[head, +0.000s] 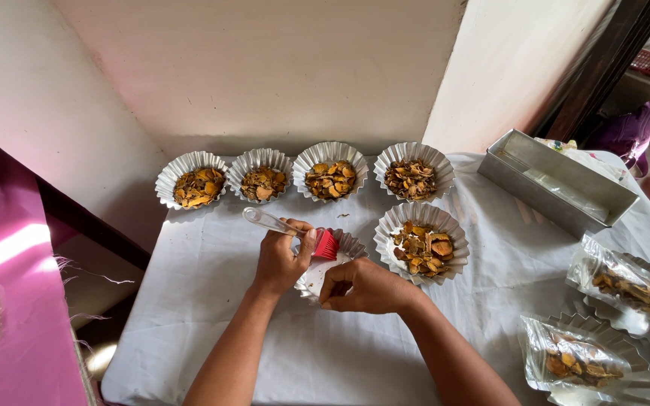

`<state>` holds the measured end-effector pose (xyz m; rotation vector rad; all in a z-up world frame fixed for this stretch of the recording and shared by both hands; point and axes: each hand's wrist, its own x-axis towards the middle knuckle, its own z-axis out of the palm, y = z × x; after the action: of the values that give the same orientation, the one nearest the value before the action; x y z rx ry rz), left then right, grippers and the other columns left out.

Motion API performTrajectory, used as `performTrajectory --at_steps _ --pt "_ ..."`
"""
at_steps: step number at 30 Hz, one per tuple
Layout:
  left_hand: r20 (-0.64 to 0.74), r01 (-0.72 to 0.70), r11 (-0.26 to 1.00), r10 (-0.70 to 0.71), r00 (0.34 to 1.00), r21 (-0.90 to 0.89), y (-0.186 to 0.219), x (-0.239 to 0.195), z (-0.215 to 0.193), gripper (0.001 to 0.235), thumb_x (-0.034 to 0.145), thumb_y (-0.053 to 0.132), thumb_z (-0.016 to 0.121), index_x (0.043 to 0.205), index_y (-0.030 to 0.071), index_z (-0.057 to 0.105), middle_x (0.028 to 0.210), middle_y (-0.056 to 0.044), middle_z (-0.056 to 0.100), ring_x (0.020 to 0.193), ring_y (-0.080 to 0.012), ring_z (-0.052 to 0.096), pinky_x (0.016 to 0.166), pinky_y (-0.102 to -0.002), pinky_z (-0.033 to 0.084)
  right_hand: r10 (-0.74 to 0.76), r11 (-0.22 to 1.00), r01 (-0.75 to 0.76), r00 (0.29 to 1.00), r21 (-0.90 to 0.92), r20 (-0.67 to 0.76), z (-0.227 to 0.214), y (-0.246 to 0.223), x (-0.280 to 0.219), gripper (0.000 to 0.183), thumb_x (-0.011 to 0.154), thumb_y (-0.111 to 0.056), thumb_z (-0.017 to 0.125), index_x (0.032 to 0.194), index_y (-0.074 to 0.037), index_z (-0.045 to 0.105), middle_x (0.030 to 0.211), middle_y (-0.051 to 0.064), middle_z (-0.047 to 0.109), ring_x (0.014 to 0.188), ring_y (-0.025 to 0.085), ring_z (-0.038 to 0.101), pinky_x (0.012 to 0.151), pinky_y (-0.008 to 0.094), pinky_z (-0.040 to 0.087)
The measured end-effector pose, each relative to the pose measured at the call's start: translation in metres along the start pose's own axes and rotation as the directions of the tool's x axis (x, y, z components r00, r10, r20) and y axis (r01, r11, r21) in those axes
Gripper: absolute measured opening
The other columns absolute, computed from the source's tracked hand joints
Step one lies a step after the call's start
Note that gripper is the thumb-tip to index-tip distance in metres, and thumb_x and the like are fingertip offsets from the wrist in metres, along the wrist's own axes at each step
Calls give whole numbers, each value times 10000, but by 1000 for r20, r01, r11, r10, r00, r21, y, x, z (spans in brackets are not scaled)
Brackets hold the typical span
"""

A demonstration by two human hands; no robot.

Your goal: Filling small foil cups with dried ingredients and using a brush to arrange them.

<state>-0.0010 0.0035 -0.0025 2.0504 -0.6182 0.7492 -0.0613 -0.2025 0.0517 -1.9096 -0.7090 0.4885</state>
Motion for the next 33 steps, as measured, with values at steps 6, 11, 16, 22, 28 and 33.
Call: performTrajectory --at_steps 6,11,16,22,28,33 --pt "-41 -15 1000 15 999 -3 -1 1 -1 137 994 267 662 908 168 703 718 -23 690 741 -228 682 783 -346 541 -5 995 17 992 96 -125 0 13 6 145 798 36 756 931 -18 773 832 159 768 753 236 740 752 401 621" --pt "-260 9 974 -69 963 -228 17 5 -19 102 988 159 652 905 113 691 729 -48 686 722 -211 676 780 -325 540 53 971 56 897 230 -440 -21 9 4 164 840 42 744 997 29 788 849 198 760 757 229 734 741 362 621" --pt "-260 44 890 -180 949 -454 25 3 -13 149 1009 163 628 908 65 678 747 -86 690 752 -208 672 798 -339 530 108 931 129 798 342 -593 -28 31 10 183 861 4 792 1040 41 779 884 201 760 768 211 743 743 314 626" --pt "-219 141 947 -209 953 -288 27 6 -15 144 987 222 679 905 109 709 723 -63 724 740 -223 728 777 -362 565 107 962 90 743 257 -661 -44 12 -13 178 851 9 793 1029 24 790 910 167 773 820 164 720 783 311 608" --pt "-315 167 941 -260 913 -294 19 10 -24 134 1007 194 651 913 105 688 722 -70 731 737 -216 744 764 -367 591 204 696 -627 641 -351 -740 -82 20 -52 143 894 -232 772 1006 -162 827 936 43 768 888 205 726 852 349 596" --pt "-285 183 943 -263 922 -278 20 10 -23 128 1003 214 652 921 124 691 735 -66 735 751 -217 746 806 -386 589 246 618 -656 685 -433 -686 -73 19 -40 270 904 -394 703 1040 -185 807 934 125 745 931 359 711 864 502 571"
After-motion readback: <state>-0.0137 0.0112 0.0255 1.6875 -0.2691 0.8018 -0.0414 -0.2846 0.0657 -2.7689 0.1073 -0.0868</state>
